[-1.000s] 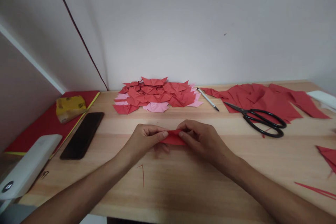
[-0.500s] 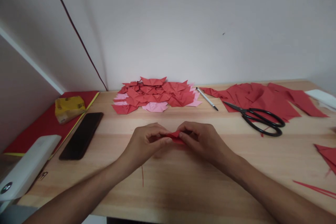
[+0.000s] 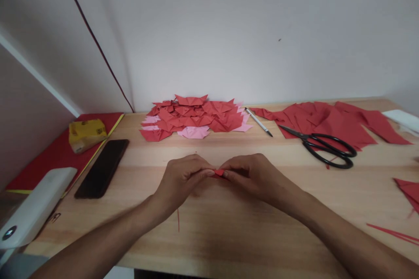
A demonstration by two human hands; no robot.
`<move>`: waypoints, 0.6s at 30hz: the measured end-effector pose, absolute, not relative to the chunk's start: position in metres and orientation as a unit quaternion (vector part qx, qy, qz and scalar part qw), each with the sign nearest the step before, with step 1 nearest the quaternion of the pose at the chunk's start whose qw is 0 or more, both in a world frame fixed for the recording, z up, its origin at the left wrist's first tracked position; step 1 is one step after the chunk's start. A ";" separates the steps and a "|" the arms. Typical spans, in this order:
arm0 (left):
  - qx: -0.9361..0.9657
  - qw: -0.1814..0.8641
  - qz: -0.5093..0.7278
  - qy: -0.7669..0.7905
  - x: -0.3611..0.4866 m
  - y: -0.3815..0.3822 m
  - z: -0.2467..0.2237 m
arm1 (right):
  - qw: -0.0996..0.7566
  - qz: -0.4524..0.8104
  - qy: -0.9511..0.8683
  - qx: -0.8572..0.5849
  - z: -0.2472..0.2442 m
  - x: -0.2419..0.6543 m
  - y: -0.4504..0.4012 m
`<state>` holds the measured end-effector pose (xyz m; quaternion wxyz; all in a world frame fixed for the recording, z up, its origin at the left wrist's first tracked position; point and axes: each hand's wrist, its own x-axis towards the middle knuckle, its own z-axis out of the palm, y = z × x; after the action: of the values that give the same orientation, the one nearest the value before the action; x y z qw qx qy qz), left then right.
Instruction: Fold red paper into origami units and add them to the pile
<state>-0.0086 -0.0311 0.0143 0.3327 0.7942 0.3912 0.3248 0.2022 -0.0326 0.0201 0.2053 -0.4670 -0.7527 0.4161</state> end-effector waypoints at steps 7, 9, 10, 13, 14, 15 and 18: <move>0.807 0.308 0.314 0.394 -0.008 -0.031 0.012 | 0.178 0.428 -0.751 -0.470 0.023 0.203 -0.032; 0.815 0.306 0.305 0.387 -0.009 -0.032 0.012 | 0.174 0.435 -0.749 -0.469 0.024 0.203 -0.031; 0.816 0.303 0.303 0.387 -0.009 -0.032 0.011 | 0.173 0.436 -0.750 -0.466 0.025 0.204 -0.031; 0.814 0.291 0.303 0.402 -0.008 -0.033 0.012 | 0.168 0.428 -0.759 -0.460 0.025 0.204 -0.030; 0.812 0.289 0.303 0.406 -0.008 -0.033 0.013 | 0.166 0.426 -0.762 -0.458 0.025 0.204 -0.030; 0.810 0.288 0.304 0.410 -0.008 -0.034 0.013 | 0.164 0.424 -0.765 -0.456 0.024 0.205 -0.030; 0.804 0.292 0.305 0.419 -0.008 -0.033 0.015 | 0.160 0.424 -0.765 -0.458 0.023 0.206 -0.029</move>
<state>-0.0076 -0.0333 0.0146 0.2921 0.8037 0.4194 0.3047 0.2058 -0.0288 0.0233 0.1595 -0.4577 -0.7649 0.4242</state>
